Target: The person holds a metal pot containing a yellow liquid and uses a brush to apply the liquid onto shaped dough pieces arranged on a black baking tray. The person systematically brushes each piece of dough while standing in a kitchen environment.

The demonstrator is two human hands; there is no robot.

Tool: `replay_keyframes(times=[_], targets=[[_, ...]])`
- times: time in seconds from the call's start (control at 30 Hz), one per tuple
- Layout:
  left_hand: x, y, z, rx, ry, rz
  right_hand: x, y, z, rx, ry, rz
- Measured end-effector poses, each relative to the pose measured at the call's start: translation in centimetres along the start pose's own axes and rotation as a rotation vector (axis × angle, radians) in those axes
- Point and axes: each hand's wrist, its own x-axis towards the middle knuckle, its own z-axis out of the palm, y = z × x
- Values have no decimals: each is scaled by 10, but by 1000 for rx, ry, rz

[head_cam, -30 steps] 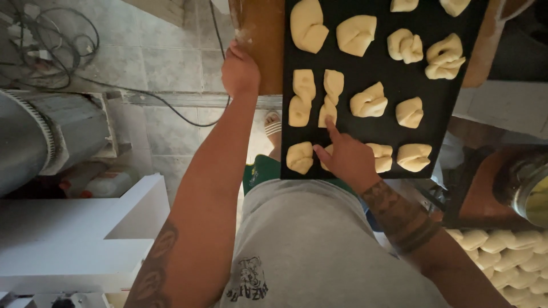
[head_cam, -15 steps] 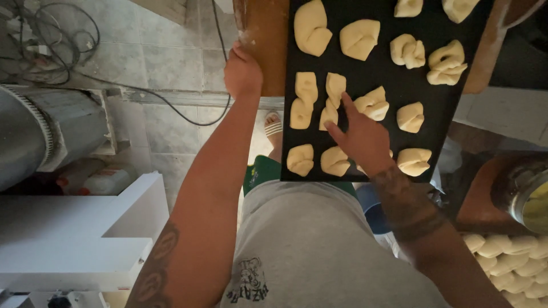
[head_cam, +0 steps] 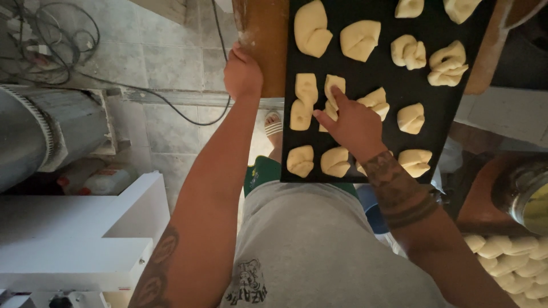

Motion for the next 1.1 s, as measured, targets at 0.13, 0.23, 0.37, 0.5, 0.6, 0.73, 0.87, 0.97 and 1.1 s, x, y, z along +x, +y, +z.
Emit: replay_keyframes(times=[0.13, 0.23, 0.37, 0.5, 0.6, 0.73, 0.87, 0.97, 1.1], targets=[[3, -6, 6, 15, 39, 33, -5, 2, -1, 55, 44, 14], [-2, 2, -2, 8, 5, 7, -1, 3, 6, 64, 7, 37], [1, -5, 5, 1, 33, 35, 6, 4, 8, 127, -43, 52], [1, -2, 3, -2, 25, 26, 15, -5, -27, 655, -263, 353], [-3, 3, -3, 7, 5, -4, 17, -2, -31, 968, -203, 451], [2, -4, 2, 19, 20, 22, 19, 28, -6, 639, -72, 210], [4, -5, 6, 39, 26, 13, 29, 47, 3, 183, 287, -109], [2, -3, 3, 44, 28, 18, 44, 62, 8, 220, 258, -34], [-1, 2, 0, 14, 14, 4, 53, 54, -3, 220, 83, 82]])
